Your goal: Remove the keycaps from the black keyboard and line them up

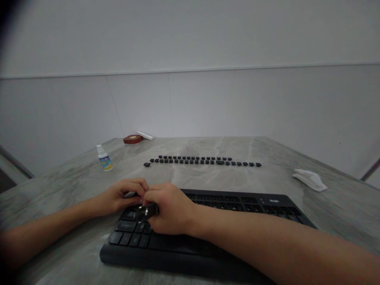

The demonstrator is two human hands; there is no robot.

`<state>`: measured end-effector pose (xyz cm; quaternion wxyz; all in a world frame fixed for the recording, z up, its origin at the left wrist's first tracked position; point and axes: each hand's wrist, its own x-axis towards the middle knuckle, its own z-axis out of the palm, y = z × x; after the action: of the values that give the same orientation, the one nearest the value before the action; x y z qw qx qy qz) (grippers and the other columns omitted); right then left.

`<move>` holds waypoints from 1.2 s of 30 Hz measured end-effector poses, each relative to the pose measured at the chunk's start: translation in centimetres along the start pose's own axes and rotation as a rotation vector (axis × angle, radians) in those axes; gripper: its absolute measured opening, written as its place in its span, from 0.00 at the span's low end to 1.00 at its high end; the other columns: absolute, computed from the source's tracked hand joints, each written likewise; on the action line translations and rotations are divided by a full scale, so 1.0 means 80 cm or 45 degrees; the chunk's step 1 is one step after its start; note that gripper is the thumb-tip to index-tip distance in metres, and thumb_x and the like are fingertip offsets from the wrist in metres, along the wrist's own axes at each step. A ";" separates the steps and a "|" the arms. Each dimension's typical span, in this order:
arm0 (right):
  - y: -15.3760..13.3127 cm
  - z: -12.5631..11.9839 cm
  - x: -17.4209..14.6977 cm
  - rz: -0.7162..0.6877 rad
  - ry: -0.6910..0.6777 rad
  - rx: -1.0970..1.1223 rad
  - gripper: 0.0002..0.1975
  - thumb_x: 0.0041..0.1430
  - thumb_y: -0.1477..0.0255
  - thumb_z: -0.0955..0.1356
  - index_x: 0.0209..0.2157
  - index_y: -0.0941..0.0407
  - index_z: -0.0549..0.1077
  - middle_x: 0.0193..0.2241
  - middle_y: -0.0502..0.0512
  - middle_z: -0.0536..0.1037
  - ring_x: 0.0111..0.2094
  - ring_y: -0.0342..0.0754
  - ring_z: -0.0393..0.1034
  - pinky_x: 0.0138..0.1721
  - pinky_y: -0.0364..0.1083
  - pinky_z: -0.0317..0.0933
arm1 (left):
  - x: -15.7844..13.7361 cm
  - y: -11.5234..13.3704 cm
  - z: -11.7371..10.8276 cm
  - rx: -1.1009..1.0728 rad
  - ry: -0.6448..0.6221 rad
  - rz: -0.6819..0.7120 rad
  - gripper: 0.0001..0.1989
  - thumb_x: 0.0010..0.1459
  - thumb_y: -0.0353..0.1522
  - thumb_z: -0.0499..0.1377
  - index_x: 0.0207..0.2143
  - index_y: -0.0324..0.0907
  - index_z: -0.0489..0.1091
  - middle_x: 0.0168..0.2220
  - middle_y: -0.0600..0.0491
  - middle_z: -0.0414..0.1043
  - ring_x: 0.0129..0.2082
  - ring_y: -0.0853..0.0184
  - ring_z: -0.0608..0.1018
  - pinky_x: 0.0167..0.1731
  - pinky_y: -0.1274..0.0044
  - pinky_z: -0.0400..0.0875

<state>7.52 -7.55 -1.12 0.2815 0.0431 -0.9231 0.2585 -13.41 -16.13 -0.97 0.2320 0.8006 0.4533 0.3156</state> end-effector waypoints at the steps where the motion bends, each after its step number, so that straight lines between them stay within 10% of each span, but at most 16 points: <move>1: -0.001 0.001 0.001 0.043 0.026 0.045 0.08 0.42 0.83 0.64 0.25 0.57 0.71 0.25 0.50 0.74 0.27 0.43 0.67 0.31 0.42 0.60 | 0.000 0.000 0.000 -0.002 0.003 0.001 0.07 0.63 0.32 0.58 0.35 0.40 0.74 0.37 0.51 0.72 0.38 0.68 0.75 0.41 0.77 0.69; 10: -0.008 0.003 0.014 0.486 0.125 0.300 0.10 0.45 0.84 0.63 0.22 0.58 0.73 0.20 0.46 0.72 0.23 0.40 0.64 0.27 0.40 0.57 | -0.002 -0.006 0.001 0.027 0.015 0.004 0.06 0.62 0.30 0.58 0.37 0.39 0.75 0.38 0.50 0.72 0.38 0.67 0.74 0.42 0.74 0.69; 36: -0.005 -0.002 0.016 0.598 -0.117 0.798 0.12 0.42 0.85 0.61 0.22 0.58 0.72 0.14 0.44 0.71 0.20 0.40 0.65 0.26 0.40 0.59 | -0.002 0.007 0.007 0.204 0.075 0.337 0.04 0.58 0.28 0.62 0.34 0.41 0.77 0.35 0.47 0.75 0.36 0.65 0.74 0.39 0.72 0.69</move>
<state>6.60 -7.72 -0.18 0.1464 -0.0738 -0.7957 0.5830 -12.74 -16.60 -1.05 0.1103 0.8598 0.3741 0.3295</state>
